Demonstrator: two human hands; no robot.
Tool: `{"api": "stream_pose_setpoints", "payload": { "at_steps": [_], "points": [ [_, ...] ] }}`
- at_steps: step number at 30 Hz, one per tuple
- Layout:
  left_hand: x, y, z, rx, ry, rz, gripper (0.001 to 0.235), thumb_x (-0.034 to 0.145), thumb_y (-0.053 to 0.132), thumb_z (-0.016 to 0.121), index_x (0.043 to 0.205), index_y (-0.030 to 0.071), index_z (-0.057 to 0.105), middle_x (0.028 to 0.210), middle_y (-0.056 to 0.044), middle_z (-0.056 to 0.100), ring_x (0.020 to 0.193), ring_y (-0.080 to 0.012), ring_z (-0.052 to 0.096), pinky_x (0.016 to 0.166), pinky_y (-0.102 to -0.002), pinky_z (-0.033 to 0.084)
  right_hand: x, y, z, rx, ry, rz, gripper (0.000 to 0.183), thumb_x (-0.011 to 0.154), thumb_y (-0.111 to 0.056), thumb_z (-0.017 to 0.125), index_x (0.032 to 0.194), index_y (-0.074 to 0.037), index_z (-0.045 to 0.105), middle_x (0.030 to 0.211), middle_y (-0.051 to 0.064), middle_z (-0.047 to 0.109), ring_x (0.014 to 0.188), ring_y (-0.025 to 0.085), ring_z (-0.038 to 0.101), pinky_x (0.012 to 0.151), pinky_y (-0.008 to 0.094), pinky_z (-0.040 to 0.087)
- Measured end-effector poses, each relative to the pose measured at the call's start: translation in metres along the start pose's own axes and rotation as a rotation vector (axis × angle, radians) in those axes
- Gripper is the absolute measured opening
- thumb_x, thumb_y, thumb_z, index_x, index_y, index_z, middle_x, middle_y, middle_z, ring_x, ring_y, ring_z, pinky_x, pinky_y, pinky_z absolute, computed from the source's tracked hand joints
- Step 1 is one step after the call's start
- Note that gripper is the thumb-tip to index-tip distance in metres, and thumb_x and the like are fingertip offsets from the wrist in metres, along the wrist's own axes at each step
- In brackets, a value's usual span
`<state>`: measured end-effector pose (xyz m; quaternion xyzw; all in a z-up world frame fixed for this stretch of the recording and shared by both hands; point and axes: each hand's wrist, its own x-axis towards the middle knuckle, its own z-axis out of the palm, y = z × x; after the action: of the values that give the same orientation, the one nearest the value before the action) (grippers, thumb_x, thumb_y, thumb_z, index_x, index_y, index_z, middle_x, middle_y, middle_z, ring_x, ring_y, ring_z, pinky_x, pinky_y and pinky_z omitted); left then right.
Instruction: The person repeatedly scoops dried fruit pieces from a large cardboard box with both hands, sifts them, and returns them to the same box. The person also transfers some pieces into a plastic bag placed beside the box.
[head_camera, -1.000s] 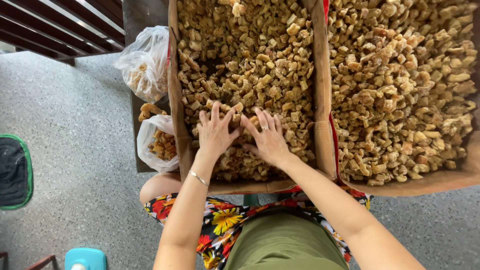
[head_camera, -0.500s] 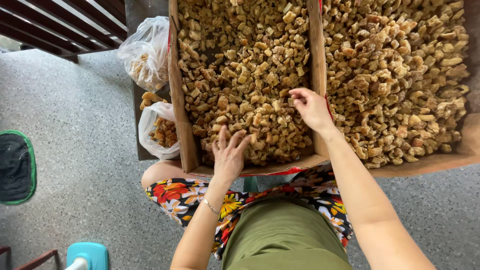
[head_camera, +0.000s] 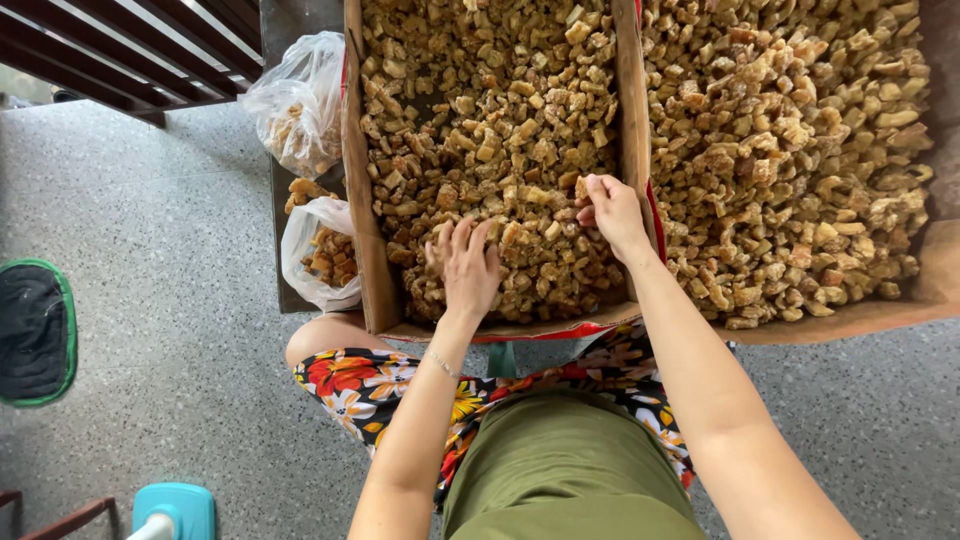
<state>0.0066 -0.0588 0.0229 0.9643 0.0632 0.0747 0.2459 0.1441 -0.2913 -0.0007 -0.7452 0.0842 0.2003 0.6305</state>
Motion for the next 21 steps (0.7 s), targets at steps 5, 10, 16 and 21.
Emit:
{"api": "stream_pose_setpoints", "payload": {
  "at_steps": [5, 10, 16, 21],
  "points": [
    [0.033, 0.047, 0.004, 0.124, -0.106, 0.317, 0.053, 0.094, 0.047, 0.070, 0.143, 0.030, 0.058, 0.155, -0.011, 0.043, 0.146, -0.0381, 0.030, 0.118, -0.064, 0.019, -0.009, 0.011, 0.007, 0.189, -0.019, 0.092, 0.043, 0.106, -0.044, 0.050, 0.118, -0.006, 0.066, 0.084, 0.007, 0.070, 0.067, 0.013, 0.067, 0.061, 0.028, 0.057],
    [0.068, 0.023, -0.010, 0.213, -0.336, 0.051, 0.061, 0.091, 0.061, 0.068, 0.140, 0.026, 0.057, 0.162, -0.012, 0.035, 0.143, -0.0386, 0.033, 0.112, -0.069, 0.023, -0.021, 0.009, 0.007, -0.263, 0.016, 0.010, 0.063, 0.108, -0.055, 0.043, 0.113, 0.003, 0.068, 0.090, 0.014, 0.068, 0.080, 0.020, 0.065, 0.072, 0.033, 0.054],
    [0.064, -0.009, 0.001, 0.111, -0.227, 0.035, 0.055, 0.090, 0.047, 0.077, 0.136, 0.020, 0.061, 0.156, -0.013, 0.042, 0.138, -0.0432, 0.040, 0.109, -0.065, 0.036, -0.008, 0.005, 0.006, -0.150, 0.203, -0.170, 0.064, 0.110, -0.056, 0.035, 0.124, 0.003, 0.057, 0.110, 0.011, 0.064, 0.106, 0.021, 0.060, 0.096, 0.038, 0.046],
    [0.070, -0.001, -0.006, 0.127, -0.245, -0.058, 0.068, 0.080, 0.039, 0.084, 0.139, 0.019, 0.057, 0.152, -0.019, 0.043, 0.135, -0.0502, 0.039, 0.105, -0.064, 0.039, -0.007, 0.001, 0.045, -0.319, 0.103, -0.023, 0.049, 0.116, -0.048, 0.026, 0.105, -0.007, 0.051, 0.098, 0.016, 0.059, 0.093, 0.026, 0.060, 0.089, 0.040, 0.055]
  ]
}}
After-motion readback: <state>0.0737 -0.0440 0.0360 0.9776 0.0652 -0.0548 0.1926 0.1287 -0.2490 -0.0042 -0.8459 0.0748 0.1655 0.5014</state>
